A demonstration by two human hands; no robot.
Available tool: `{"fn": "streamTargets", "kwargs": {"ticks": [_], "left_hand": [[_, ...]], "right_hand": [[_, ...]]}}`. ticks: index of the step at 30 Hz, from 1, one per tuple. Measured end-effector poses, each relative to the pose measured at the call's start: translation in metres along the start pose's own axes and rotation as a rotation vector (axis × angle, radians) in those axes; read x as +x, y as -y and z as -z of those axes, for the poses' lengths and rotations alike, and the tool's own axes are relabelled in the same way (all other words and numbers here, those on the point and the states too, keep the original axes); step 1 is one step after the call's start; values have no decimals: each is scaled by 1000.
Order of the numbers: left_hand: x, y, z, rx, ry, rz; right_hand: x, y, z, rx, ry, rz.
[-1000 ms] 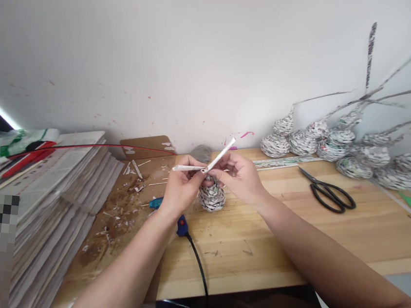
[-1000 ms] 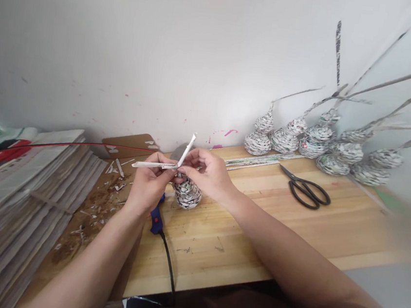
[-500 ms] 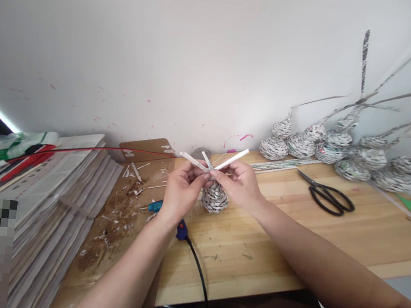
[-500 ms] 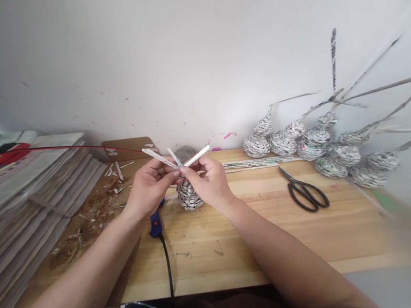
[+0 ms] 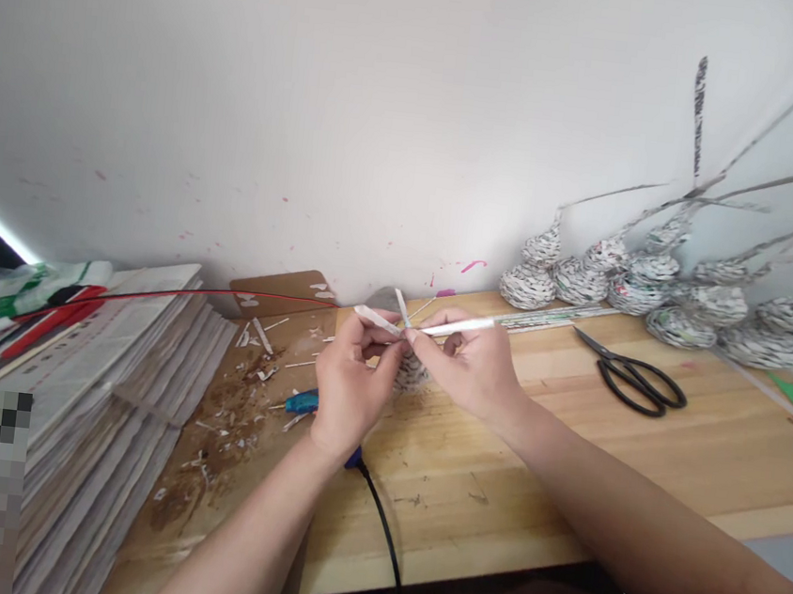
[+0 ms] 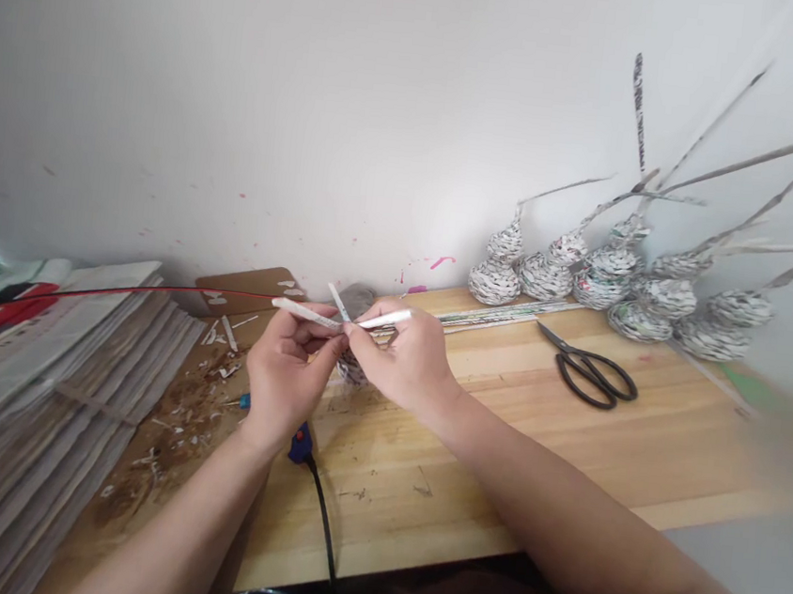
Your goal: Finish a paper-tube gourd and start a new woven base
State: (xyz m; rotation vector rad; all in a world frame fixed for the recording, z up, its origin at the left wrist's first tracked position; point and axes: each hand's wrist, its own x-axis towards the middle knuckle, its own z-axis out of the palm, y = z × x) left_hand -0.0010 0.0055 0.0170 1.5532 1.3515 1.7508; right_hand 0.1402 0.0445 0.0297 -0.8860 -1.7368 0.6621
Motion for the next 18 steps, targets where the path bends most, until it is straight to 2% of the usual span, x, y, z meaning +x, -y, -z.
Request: {"fn": "streamTargets", "kwargs": {"ticks": [3,7,9,14,18], "left_hand": [[-2,2,-3,11,-23,-107],[-1,6,-7,-138,57,0],[0,6,-7,-141,77,5],[-2,7,-7,-34,51,-65],[0,8,-8,-159,41,24]], "right_hand": [[-1,1,1,-112,-54,93],[0,-6,-3,-53,3,-4],[0,-8,-5,-4,12,-29],[-3,-6,-8,-22,15,-9],[0,-11,-10,133,9,-91]]}}
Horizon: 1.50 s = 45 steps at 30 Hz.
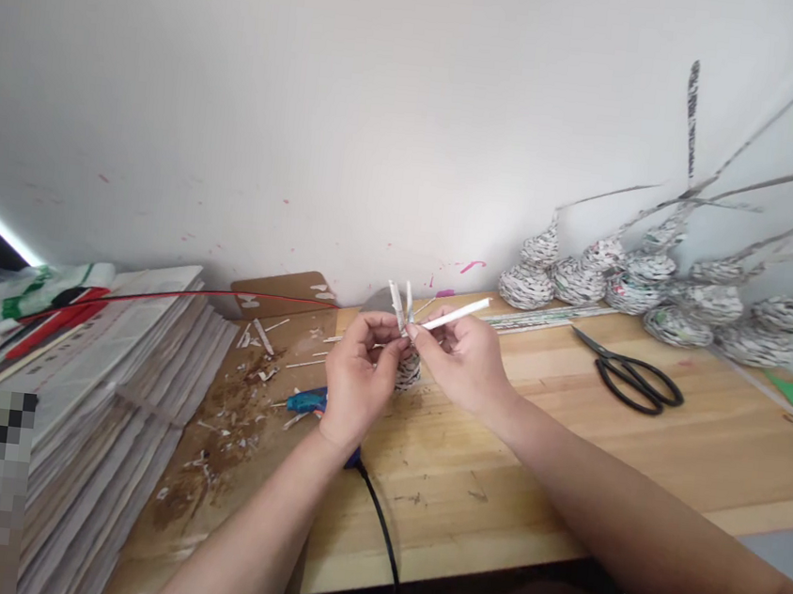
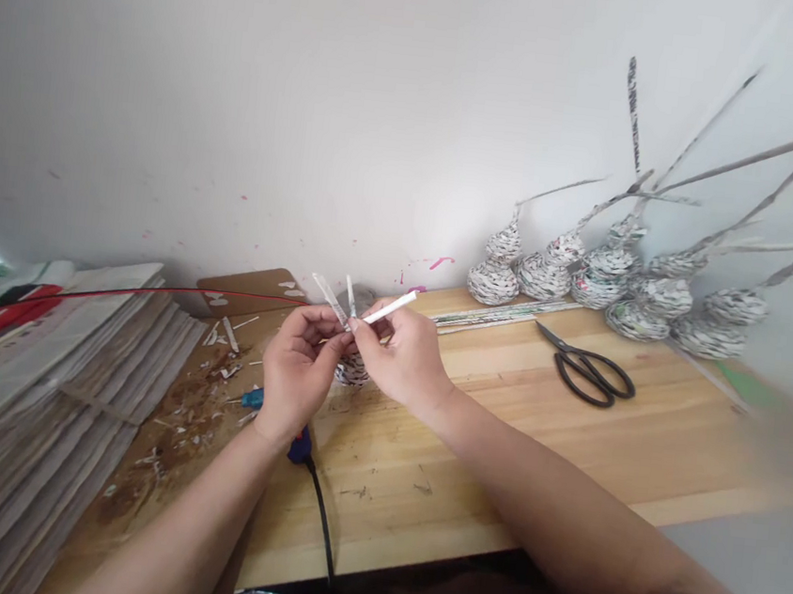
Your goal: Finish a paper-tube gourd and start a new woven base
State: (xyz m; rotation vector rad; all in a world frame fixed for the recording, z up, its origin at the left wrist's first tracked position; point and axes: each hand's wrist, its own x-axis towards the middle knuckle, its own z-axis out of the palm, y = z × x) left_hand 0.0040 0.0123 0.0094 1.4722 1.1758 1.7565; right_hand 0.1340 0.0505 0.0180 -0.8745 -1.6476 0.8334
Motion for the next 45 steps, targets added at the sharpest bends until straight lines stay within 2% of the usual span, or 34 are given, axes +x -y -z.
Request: {"fn": "streamTargets", "kwargs": {"ticks": [4,10,12,15,17,26,30,37,45], "left_hand": [[3,1,-1,-129,-49,63],[2,6,1,-117,-124,9],[0,7,2,-45,-136,-63],[-4,4,2,194,-143,-209],[-7,1,1,273,-134,-235],[2,-2,5,-157,-162,138],[6,-1,8,-274,-76,162],[13,-1,15,-285,96,225],[15,0,16,-316,116,258]], "right_hand": [[5,-5,1,101,36,-99],[4,-4,2,123,89,-116],[4,-5,1,129,70,-128],[4,-6,0,160,36,-127],[5,-5,1,180,19,-132],[6,2,3,222,68,-161],[11,3,8,265,82,-212],[15,8,15,323,234,-245],[13,6,14,285,312,-265]]}}
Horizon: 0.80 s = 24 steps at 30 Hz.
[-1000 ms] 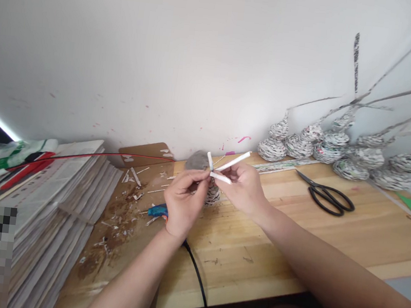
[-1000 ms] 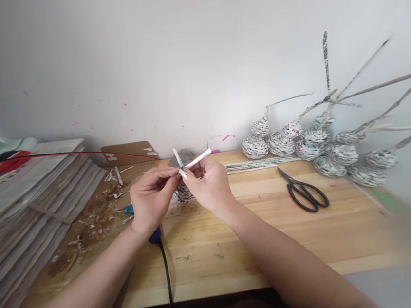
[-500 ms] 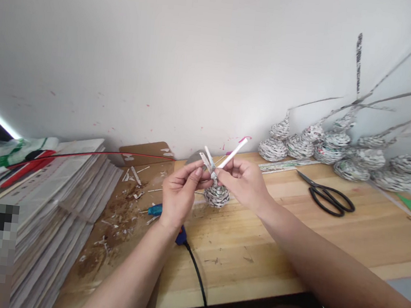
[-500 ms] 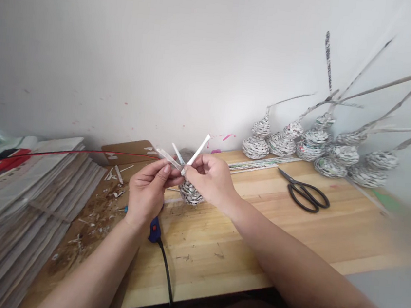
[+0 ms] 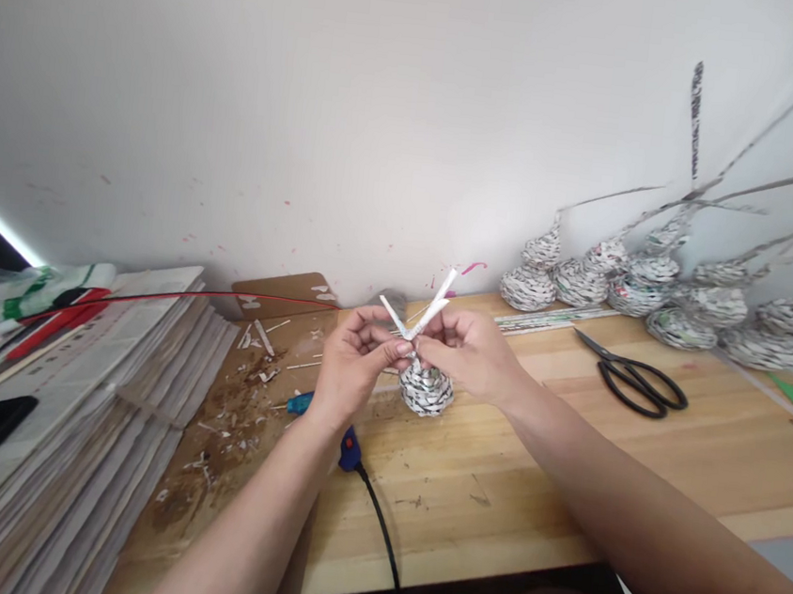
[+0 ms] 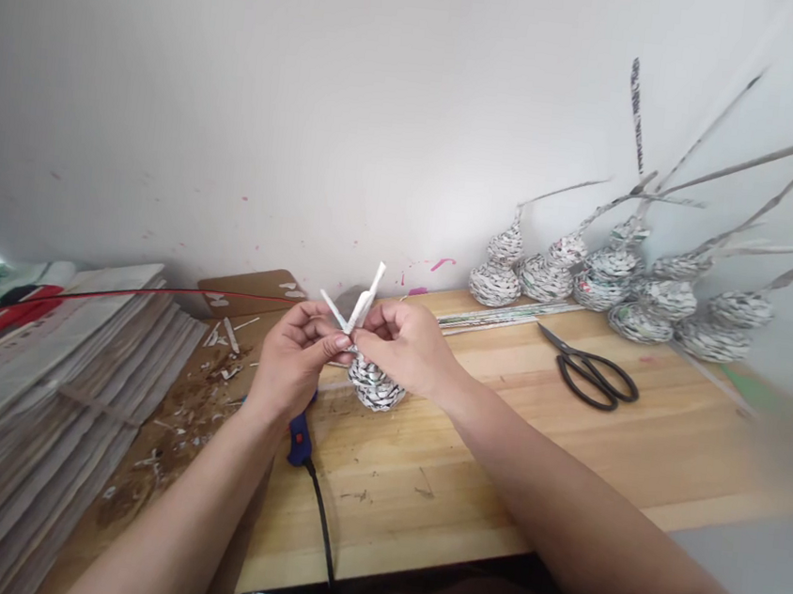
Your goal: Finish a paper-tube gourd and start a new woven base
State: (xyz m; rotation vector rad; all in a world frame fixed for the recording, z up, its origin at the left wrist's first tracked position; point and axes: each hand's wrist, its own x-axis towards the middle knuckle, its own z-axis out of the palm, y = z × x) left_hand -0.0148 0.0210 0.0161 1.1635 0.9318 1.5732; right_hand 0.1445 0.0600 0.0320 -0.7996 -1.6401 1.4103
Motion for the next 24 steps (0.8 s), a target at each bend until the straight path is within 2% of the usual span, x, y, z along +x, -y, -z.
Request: {"fn": "streamTargets", "kwargs": {"ticks": [4,11,16,20,24], "left_hand": [[0,3,-1,-18,53,24],[-2,5,-4,-34,-35,63],[-2,3,-6,-78,-75,92],[-4,-1,-8,-23,-101,32],[-8,-8,-11,119,-100,-52]], "right_hand": [[0,1,0,-6,13,7],[-1,-7,-5,-7,-92,91],[-6,-9,-11,-122,-132,239],[-13,-2,-15,-301,-183,311],[-16,0,-15,-275,-247,309]]}}
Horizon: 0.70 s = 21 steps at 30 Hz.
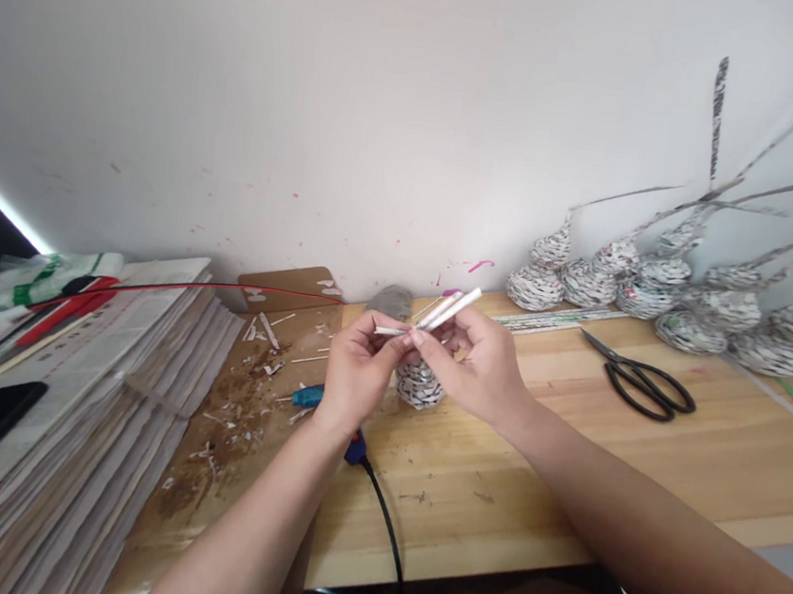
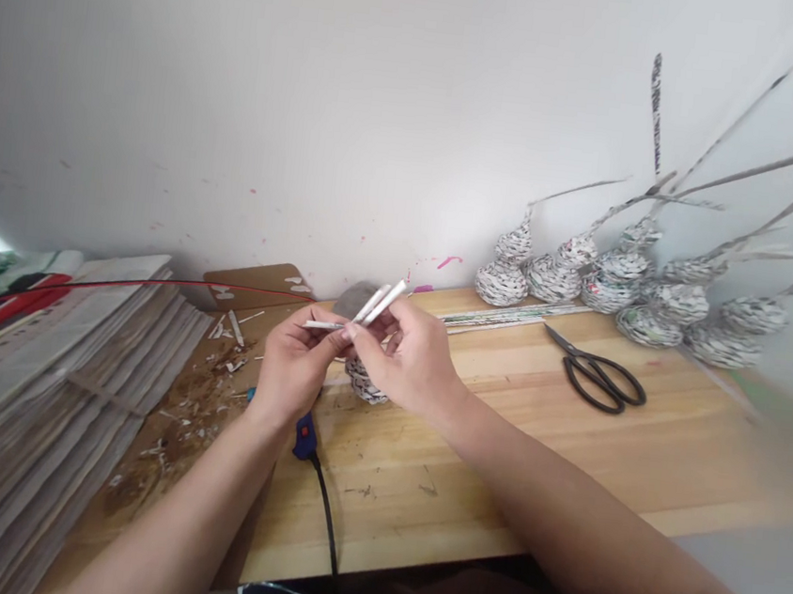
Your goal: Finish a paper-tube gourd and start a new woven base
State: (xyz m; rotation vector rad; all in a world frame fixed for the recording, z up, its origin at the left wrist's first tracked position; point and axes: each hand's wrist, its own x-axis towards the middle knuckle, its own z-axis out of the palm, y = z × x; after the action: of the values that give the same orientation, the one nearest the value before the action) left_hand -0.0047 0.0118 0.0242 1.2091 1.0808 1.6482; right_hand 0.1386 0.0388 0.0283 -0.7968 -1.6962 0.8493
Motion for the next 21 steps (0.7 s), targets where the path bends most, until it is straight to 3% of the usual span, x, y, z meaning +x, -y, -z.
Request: {"fn": "streamTargets", "kwargs": {"ticks": [5,10,16,21], "left_hand": [[-3,-1,-2,26,84,-15],[-1,1,2,-11,123,2],[4,3,8,-47,39,22],[5,4,9,-83,57,76]], "right_hand": [[6,-2,0,234,-41,-142],[14,2,1,375,33,-282],[19,-3,9,323,212,-106],[17,-16,9,228,140,19]]}}
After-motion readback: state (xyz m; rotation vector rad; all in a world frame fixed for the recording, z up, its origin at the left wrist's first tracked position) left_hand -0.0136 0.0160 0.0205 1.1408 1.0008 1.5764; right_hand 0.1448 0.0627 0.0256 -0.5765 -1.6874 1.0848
